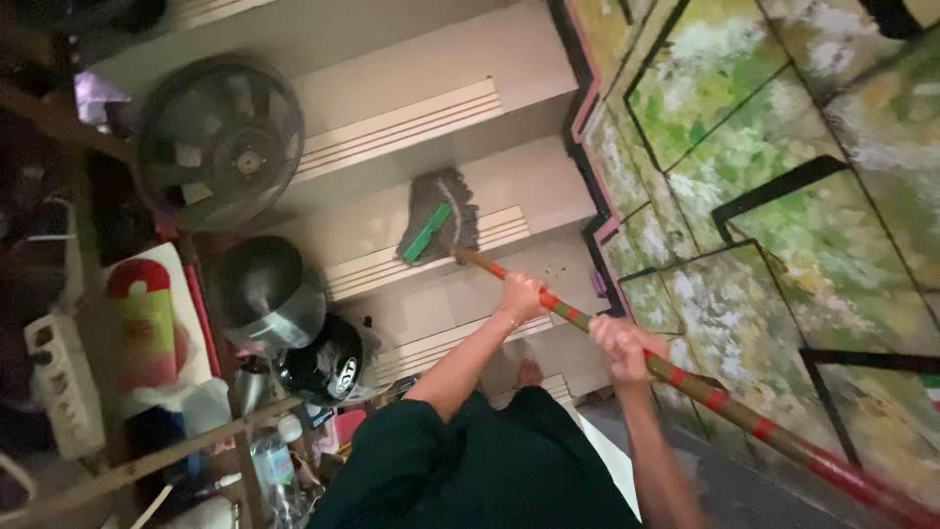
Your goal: The person mops the steps of a staircase by hand using a mop, working from the top towards the bottom.
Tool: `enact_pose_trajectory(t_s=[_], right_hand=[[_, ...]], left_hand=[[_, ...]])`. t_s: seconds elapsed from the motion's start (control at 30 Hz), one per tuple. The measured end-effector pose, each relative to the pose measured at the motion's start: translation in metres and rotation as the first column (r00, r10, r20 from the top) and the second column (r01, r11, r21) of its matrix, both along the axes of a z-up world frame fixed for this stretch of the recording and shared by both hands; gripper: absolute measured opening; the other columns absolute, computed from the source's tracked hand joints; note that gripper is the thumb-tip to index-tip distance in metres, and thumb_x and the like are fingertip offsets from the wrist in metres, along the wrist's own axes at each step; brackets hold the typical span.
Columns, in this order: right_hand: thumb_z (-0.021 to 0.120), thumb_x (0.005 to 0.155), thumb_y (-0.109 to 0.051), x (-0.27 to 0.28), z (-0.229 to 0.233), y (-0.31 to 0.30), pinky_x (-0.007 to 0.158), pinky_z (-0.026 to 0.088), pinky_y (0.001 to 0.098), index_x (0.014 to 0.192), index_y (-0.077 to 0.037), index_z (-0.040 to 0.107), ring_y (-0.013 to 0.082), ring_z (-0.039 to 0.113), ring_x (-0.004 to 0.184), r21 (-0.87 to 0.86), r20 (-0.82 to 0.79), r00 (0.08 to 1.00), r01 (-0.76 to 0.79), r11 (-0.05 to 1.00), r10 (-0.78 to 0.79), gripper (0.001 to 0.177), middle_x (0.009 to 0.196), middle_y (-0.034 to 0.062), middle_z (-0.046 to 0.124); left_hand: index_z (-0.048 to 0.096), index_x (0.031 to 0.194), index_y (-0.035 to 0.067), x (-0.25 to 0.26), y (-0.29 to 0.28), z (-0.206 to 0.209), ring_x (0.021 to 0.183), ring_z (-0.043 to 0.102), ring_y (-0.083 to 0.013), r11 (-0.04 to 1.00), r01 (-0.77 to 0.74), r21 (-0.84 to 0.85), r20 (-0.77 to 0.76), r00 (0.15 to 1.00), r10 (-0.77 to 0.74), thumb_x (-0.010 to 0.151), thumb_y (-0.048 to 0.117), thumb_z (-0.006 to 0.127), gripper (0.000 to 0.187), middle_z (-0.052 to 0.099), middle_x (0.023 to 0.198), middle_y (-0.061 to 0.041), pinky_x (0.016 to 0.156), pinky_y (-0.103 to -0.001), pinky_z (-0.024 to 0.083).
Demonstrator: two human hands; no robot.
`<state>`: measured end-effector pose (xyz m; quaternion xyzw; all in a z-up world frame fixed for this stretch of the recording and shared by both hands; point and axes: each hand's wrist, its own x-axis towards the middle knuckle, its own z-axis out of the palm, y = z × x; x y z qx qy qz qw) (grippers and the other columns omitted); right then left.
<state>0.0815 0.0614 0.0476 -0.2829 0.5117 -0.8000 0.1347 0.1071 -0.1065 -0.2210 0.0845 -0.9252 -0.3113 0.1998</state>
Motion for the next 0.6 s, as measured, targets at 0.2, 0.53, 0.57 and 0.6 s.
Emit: enact_pose_trajectory(t_s=[0.2, 0.53, 0.57, 0.6], right_hand=[[0.041, 0.092, 0.001, -0.012, -0.008, 0.035, 0.057, 0.038, 0.04, 0.063, -0.007, 0.03, 0.017, 0.033, 0.05, -0.047, -0.061, 0.962, 0.264, 0.963, -0.267, 0.031, 0.056, 0.0045, 0.034], [0.043, 0.094, -0.002, 0.02, -0.016, 0.101, 0.062, 0.041, 0.0438, 0.068, -0.008, 0.029, 0.0195, 0.034, 0.052, -0.039, -0.019, 0.827, 0.561, 0.827, -0.562, 0.03, 0.057, 0.0051, 0.034], [0.043, 0.093, -0.002, 0.026, -0.015, 0.109, 0.06, 0.04, 0.0431, 0.067, -0.008, 0.03, 0.0195, 0.034, 0.052, -0.037, -0.036, 0.83, 0.555, 0.831, -0.556, 0.029, 0.057, 0.0053, 0.034], [0.044, 0.091, -0.003, 0.032, -0.014, 0.118, 0.059, 0.04, 0.0423, 0.066, -0.008, 0.03, 0.0195, 0.033, 0.052, -0.038, -0.052, 0.837, 0.544, 0.838, -0.545, 0.029, 0.057, 0.0056, 0.033]], left_hand=[[0.08, 0.073, 0.02, -0.079, 0.047, 0.006, 0.062, 0.069, -0.0374, 0.973, 0.227, 0.041, 0.162, 0.959, -0.231, 0.062, 0.04, 0.078, 0.023, 0.07, 0.063, -0.015, 0.064, -0.05, 0.055], [0.076, 0.069, 0.017, -0.088, 0.118, 0.056, 0.068, 0.069, -0.0359, 0.846, 0.519, 0.125, 0.151, 0.832, -0.533, 0.058, 0.026, 0.074, 0.015, 0.068, 0.066, -0.015, 0.063, -0.049, 0.054], [0.076, 0.07, 0.017, -0.078, 0.122, 0.064, 0.067, 0.07, -0.0355, 0.842, 0.515, 0.16, 0.141, 0.832, -0.536, 0.056, 0.026, 0.074, 0.017, 0.069, 0.066, -0.014, 0.062, -0.049, 0.054], [0.076, 0.071, 0.017, -0.071, 0.123, 0.072, 0.066, 0.07, -0.0352, 0.841, 0.506, 0.191, 0.131, 0.836, -0.533, 0.054, 0.025, 0.074, 0.019, 0.069, 0.066, -0.014, 0.061, -0.048, 0.054]])
